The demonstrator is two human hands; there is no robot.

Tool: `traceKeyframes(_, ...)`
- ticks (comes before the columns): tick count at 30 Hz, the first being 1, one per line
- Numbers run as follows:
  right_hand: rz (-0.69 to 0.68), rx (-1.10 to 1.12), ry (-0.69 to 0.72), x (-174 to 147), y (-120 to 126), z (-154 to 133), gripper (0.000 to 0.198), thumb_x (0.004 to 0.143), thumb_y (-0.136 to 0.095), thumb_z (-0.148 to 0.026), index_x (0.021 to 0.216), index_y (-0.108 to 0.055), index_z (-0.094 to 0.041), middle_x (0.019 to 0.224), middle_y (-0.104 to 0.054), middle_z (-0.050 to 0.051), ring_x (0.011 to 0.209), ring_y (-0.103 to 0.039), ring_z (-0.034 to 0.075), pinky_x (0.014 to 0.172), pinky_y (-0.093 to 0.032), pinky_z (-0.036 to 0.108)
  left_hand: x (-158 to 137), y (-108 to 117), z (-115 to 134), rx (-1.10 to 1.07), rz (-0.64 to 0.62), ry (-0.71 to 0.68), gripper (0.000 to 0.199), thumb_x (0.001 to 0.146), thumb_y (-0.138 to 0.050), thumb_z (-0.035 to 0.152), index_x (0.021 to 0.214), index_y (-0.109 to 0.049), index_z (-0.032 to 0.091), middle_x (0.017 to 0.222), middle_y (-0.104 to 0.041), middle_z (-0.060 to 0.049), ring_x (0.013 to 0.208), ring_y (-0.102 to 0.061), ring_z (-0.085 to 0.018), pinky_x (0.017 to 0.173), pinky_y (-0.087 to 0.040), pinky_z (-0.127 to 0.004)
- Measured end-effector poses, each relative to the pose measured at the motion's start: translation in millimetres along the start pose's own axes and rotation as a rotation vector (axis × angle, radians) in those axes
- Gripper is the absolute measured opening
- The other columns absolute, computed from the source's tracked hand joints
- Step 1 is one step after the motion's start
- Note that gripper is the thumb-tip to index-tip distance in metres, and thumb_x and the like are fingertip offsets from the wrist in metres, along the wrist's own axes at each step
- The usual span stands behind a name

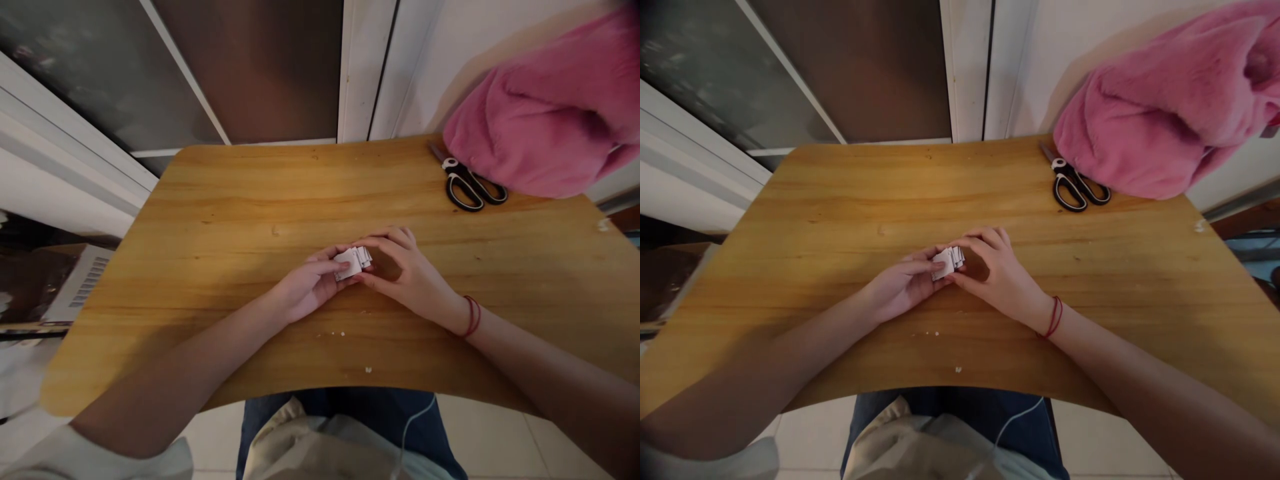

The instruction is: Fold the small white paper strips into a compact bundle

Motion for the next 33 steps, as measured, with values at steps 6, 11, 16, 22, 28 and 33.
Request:
traceKeyframes(6,0.047,0.003,-0.002,1.0,3.0,0.0,0.021,0.084,-0.067,-0.031,0.104,-0.066,-0.026,0.104,-0.061,0.007,0.104,-0.054,0.026,0.093,-0.044,0.047,0.9,0.9,-0.7,-0.043,0.045,0.032,0.019,0.084,-0.051,0.001,0.092,-0.064,0.011,0.091,-0.069,-0.006,0.081,-0.067,-0.013,0.086,-0.052,-0.028)
traceKeyframes(11,0.094,0.001,0.003,1.2,7.5,-0.4,0.019,0.085,-0.067,-0.033,0.103,-0.067,-0.025,0.100,-0.062,0.007,0.100,-0.056,0.025,0.091,-0.045,0.045,0.9,1.8,-0.7,-0.098,0.040,0.036,0.018,0.087,-0.048,0.003,0.090,-0.065,0.011,0.090,-0.070,-0.007,0.081,-0.067,-0.014,0.083,-0.055,-0.029)
traceKeyframes(16,0.128,0.030,-0.011,2.1,12.4,-0.9,0.020,0.084,-0.067,-0.036,0.101,-0.068,-0.025,0.098,-0.064,0.005,0.097,-0.058,0.024,0.089,-0.047,0.045,-0.2,0.7,-0.2,-0.104,0.030,0.040,0.019,0.087,-0.048,0.002,0.090,-0.065,0.010,0.089,-0.070,-0.006,0.083,-0.068,-0.014,0.085,-0.055,-0.030)
traceKeyframes(22,0.153,0.089,-0.059,2.0,14.9,-0.4,0.022,0.082,-0.070,-0.036,0.101,-0.068,-0.026,0.097,-0.066,0.005,0.095,-0.061,0.024,0.085,-0.051,0.044,0.2,-1.2,0.4,-0.070,0.060,0.046,0.020,0.084,-0.049,0.001,0.095,-0.063,0.011,0.092,-0.071,-0.007,0.084,-0.069,-0.015,0.093,-0.052,-0.031)
traceKeyframes(28,0.273,0.104,-0.091,1.0,22.8,1.8,0.020,0.085,-0.068,-0.034,0.104,-0.068,-0.027,0.099,-0.066,0.004,0.086,-0.062,0.021,0.083,-0.053,0.041,1.3,2.0,-0.1,-0.059,0.036,0.029,0.020,0.083,-0.049,0.001,0.097,-0.060,0.011,0.093,-0.072,-0.010,0.087,-0.072,-0.018,0.094,-0.050,-0.031)
traceKeyframes(33,0.343,0.126,-0.101,-1.1,24.5,-1.4,0.022,0.086,-0.066,-0.035,0.107,-0.067,-0.027,0.101,-0.065,0.005,0.086,-0.062,0.020,0.081,-0.053,0.040,2.0,1.2,-3.1,-0.064,-0.020,0.033,0.017,0.090,-0.047,0.010,0.097,-0.062,0.011,0.096,-0.072,-0.012,0.089,-0.072,-0.021,0.090,-0.052,-0.032)
Point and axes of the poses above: each hand's wrist, its own x-axis towards the middle knuckle, its own y-axis out of the back of the hand, z = x × y, the point moved 3 cm from there along x, towards the middle knuckle
